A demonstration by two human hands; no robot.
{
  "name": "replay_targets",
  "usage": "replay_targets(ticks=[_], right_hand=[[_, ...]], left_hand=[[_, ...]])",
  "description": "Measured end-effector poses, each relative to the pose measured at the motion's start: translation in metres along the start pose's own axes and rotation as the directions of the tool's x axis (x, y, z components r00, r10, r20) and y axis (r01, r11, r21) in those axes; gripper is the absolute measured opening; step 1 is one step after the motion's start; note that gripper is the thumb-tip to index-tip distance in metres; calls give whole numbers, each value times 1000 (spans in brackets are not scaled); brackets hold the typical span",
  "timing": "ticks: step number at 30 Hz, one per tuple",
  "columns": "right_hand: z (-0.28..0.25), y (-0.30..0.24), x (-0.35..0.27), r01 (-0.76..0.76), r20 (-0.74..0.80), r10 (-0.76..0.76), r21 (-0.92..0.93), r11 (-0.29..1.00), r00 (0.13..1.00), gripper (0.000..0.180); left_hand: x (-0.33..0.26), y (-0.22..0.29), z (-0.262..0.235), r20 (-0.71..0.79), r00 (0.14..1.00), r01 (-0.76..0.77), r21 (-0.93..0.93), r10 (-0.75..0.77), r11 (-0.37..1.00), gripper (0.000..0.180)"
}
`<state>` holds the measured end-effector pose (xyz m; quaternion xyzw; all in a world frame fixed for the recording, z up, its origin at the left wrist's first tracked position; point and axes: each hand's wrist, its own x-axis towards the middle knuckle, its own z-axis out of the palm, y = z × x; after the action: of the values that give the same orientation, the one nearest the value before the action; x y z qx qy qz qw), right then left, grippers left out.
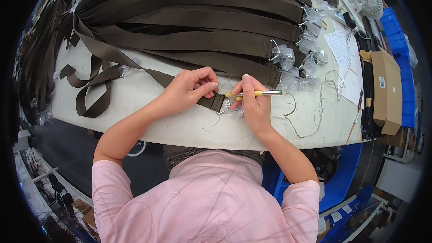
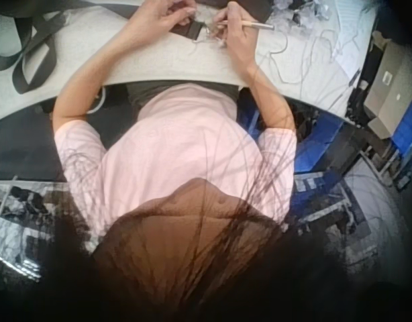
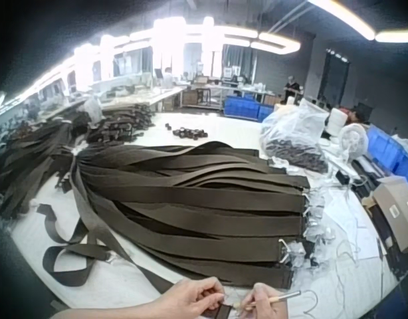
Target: The person uses a yellow-handled tool to attach metal buckles to the ends of brown fabric straps. They repeatedly pick up a strap, position the buckle, and use the tool to secure it before moving the finished item aside. The process is repeated for multiple straps on a white workbench.
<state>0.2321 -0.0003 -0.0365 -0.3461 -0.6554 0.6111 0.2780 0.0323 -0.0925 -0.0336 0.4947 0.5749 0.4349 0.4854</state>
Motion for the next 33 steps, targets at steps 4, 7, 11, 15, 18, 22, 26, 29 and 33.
replay_targets(ticks=[4, 7, 11, 15, 18, 22, 26, 29, 33], right_hand=[[-2, 0, -2, 13, -28, -11, 70, 997, 1000, 48], [-1, 2, -1, 9, -13, -8, 38, 999, 1000, 49], [0, 2, 0, 13, -10, -13, 11, 1000, 1000, 49], [1, 2, -1, 11, -12, -11, 12, 1000, 1000, 49], [1, 2, -1, 10, -11, -10, 5, 1000, 1000, 48], [0, 3, -1, 13, -3, -13, -3, 1000, 1000, 49], [0, 3, -1, 18, -2, -18, -9, 1000, 1000, 49], [-1, 2, -1, 20, 0, -20, -16, 1000, 1000, 49], [0, 2, 0, 19, -4, -19, -18, 1000, 1000, 49]], left_hand=[[0, -5, 1, -33, 999, -10, -47, 9, 999, 14], [0, -3, 2, -25, 1000, -10, -44, 9, 999, 15], [0, -3, 2, -24, 1000, -15, -45, 14, 999, 16], [0, -4, 3, -22, 1000, -21, -53, 19, 998, 16], [0, -4, 2, -19, 1000, -15, -57, 13, 998, 17], [0, -4, 2, -18, 1000, -16, -64, 15, 998, 17], [0, -4, 2, -19, 1000, -18, -67, 16, 998, 17], [0, -4, 2, -17, 1000, -20, -67, 19, 998, 18], [1, -4, 2, -12, 1000, -12, -68, 11, 998, 18]])
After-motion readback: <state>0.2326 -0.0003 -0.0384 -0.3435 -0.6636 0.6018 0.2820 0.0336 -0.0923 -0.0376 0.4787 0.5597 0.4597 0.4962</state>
